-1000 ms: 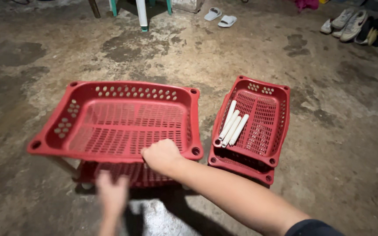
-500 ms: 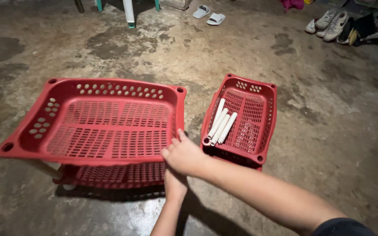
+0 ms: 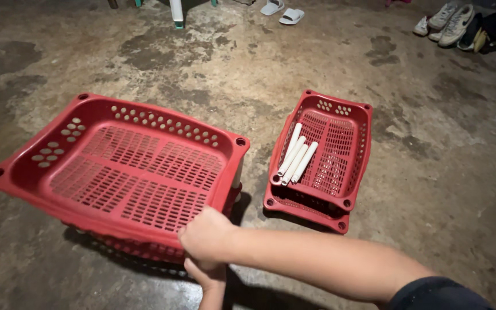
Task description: The person disassembles a two-tier red plastic storage rack by removing white PVC legs and white plastic feet. They place the removed parts into a red basket and continue detaching components until the rack is fully taken apart.
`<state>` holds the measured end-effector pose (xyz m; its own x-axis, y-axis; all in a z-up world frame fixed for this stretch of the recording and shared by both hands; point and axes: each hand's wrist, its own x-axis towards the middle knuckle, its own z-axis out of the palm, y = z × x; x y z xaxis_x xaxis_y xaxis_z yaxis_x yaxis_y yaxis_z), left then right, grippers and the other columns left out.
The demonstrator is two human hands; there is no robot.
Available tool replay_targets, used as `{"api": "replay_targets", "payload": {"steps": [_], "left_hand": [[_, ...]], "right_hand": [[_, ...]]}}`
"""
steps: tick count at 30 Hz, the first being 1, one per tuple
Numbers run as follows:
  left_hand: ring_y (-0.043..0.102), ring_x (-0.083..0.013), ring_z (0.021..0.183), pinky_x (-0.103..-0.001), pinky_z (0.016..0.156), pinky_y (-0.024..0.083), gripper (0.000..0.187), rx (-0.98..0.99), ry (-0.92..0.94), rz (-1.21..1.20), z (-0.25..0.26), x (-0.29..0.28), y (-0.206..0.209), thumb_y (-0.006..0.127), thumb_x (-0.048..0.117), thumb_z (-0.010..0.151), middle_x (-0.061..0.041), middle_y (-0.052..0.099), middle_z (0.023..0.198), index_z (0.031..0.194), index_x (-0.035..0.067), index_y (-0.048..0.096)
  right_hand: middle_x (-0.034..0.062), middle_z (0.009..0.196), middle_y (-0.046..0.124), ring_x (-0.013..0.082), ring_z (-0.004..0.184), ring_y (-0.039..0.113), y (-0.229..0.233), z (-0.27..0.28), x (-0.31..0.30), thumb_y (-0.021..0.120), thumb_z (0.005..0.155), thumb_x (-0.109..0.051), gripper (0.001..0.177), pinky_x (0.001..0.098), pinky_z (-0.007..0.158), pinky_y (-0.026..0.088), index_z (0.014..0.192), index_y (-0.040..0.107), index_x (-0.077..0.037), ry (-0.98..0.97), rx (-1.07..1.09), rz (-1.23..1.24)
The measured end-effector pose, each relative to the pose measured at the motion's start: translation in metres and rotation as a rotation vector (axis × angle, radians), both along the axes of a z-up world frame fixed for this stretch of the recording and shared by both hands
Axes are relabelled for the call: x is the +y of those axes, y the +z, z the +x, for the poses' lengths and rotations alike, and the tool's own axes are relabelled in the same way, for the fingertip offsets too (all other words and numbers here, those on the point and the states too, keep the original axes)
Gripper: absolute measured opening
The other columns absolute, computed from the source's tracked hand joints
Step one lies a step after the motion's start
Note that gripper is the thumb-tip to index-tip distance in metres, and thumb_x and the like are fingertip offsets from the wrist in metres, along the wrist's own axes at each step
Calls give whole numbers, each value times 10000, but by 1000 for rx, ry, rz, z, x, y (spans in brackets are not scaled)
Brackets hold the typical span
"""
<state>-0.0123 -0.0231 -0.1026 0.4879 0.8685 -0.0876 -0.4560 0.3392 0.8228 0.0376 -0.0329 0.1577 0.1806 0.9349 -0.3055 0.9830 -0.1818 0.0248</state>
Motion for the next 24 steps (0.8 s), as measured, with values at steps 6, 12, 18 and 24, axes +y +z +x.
{"api": "replay_targets", "payload": {"steps": [6, 12, 18, 24], "left_hand": [[692, -176, 799, -404, 651, 567, 209, 409, -85, 370, 15, 0, -3, 722, 67, 779, -86, 750, 916, 959, -38, 713], [754, -186, 939, -404, 760, 580, 303, 741, -251, 559, 9, 20, 6, 785, 240, 792, -131, 804, 1009, 1009, 30, 767], [746, -215, 998, -413, 797, 573, 346, 716, -264, 566, 10, 21, 8, 797, 258, 773, -128, 790, 1062, 1052, 57, 760], [753, -188, 982, -382, 799, 587, 352, 743, -303, 494, 12, 20, 10, 830, 256, 741, -100, 801, 1059, 1033, 70, 769]], "right_hand": [[96, 908, 769, 251, 893, 750, 15, 15, 4, 815, 633, -219, 362, 404, 736, 582, 965, 765, -85, -4, -38, -174], [86, 971, 776, 252, 930, 749, 0, 16, 15, 862, 628, -227, 371, 413, 766, 586, 973, 796, -108, 72, -66, -269], [104, 1000, 778, 275, 942, 750, -26, 22, 18, 725, 805, -184, 230, 430, 762, 592, 1003, 802, -97, 83, -50, -213], [110, 1010, 778, 288, 943, 751, -35, 25, 18, 631, 890, -190, 238, 448, 772, 591, 1014, 803, -81, 26, -29, -190]]}}
